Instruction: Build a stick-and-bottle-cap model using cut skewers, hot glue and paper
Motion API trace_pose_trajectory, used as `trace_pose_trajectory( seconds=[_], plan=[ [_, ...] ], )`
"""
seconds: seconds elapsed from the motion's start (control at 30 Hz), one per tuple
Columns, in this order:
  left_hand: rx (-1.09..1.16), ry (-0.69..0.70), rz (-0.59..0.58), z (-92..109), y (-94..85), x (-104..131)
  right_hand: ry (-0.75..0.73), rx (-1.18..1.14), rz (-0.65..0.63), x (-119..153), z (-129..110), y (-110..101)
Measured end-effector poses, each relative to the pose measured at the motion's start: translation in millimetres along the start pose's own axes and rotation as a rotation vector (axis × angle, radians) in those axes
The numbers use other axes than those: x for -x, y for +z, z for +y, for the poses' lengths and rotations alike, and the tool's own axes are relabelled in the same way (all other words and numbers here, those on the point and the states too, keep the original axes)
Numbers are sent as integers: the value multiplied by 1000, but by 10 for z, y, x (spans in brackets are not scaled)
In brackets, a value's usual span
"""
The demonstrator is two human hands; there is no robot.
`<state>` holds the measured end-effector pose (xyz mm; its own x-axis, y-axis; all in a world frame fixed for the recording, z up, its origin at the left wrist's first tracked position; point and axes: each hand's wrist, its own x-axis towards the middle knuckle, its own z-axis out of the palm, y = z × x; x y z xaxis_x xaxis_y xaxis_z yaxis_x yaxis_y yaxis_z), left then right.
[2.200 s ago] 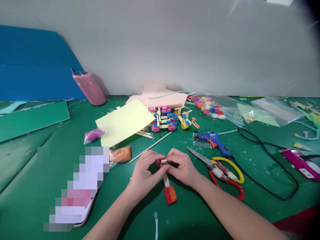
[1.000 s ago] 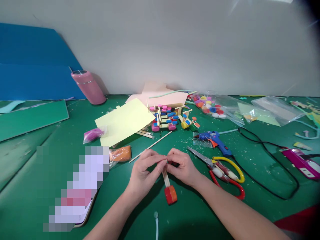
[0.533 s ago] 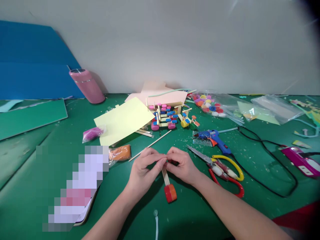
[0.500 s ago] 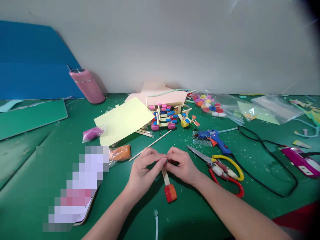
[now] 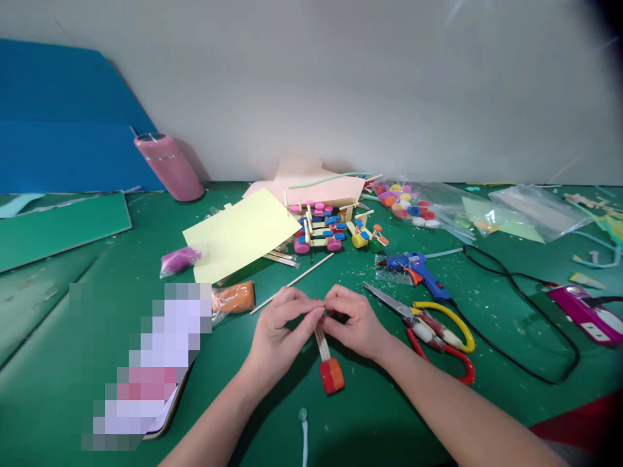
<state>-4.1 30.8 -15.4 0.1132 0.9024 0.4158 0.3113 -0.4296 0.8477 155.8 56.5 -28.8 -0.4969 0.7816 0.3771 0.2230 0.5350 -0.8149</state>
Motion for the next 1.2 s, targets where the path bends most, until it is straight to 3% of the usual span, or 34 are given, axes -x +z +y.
trace_pose_trajectory(
  seconds=[0.87, 1.03, 1.2],
  plan=[
    [-141, 9, -15, 41, -9, 12, 7, -16, -1, 20, 36, 11],
    [-130, 101, 39, 45, -14, 15, 5, -10, 0, 17, 41, 13],
    [-176, 149, -24, 68, -55, 14, 1, -12, -5, 8, 36, 9]
  ],
)
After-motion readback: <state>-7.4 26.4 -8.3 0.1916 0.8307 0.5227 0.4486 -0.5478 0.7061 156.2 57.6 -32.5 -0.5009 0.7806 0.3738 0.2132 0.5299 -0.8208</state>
